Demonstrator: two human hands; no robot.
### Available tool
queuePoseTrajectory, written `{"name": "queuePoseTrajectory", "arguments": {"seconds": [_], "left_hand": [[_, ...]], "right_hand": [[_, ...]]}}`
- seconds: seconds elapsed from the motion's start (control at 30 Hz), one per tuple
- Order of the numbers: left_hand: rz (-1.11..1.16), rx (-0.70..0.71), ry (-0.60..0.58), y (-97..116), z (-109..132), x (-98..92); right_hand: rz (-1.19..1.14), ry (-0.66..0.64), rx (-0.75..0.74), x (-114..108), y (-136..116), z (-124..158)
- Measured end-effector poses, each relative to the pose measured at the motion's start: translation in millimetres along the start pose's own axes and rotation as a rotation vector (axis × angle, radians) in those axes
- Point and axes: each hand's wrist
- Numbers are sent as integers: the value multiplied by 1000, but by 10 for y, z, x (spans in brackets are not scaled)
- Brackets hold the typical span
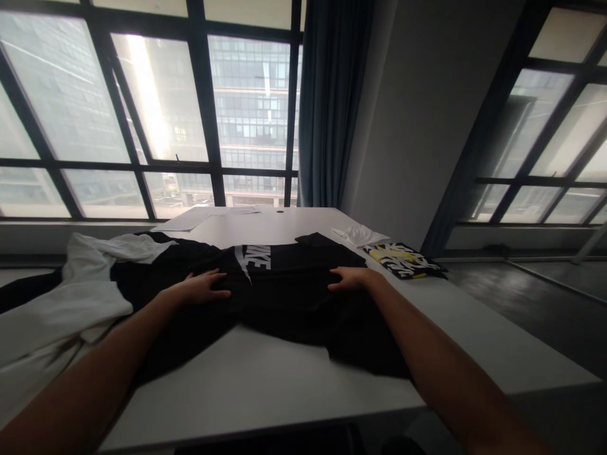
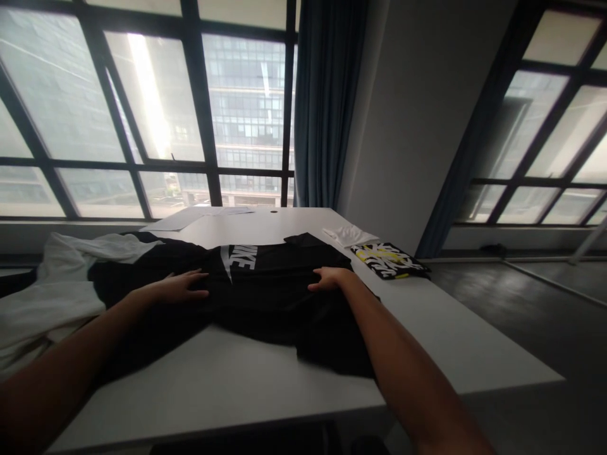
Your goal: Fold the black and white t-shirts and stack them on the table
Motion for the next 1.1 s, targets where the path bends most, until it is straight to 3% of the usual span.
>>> {"name": "queuePoseTrajectory", "arguments": {"seconds": [0.13, 0.2, 0.3, 0.4, 0.53, 0.63, 0.73, 0.87, 0.97, 1.1], "left_hand": [[-53, 42, 209, -68, -46, -12], [47, 90, 164, -109, -15, -48], [192, 106, 1, -152, 26, -52], [230, 74, -16, -209, -13, 30], [178, 10, 127, -315, -120, 160], [105, 26, 255, -391, -130, 131], [173, 130, 185, -485, -63, 12], [246, 134, 26, -583, -20, -30], [185, 153, 87, -544, -92, 65], [152, 165, 141, -508, -145, 142]], "right_hand": [[49, 178, 49, 18, 80, -33], [55, 172, 55, -56, 133, 4], [36, 43, 59, -160, 168, 67], [46, -58, 58, -130, 122, 54], [80, 79, 43, 45, 41, -46], [82, 208, 43, 77, 62, -83], [7, 235, -37, -3, 151, -63], [-14, 102, -11, -98, 241, -30], [23, 107, 5, -71, 231, -68], [28, 245, -53, 33, 255, -124]]}}
Point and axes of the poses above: each hand's wrist, its own z-axis away from the middle knuckle, its own x-axis out of the palm, y = z × x, and after that the axes turned 11 degrees about y, right-handed
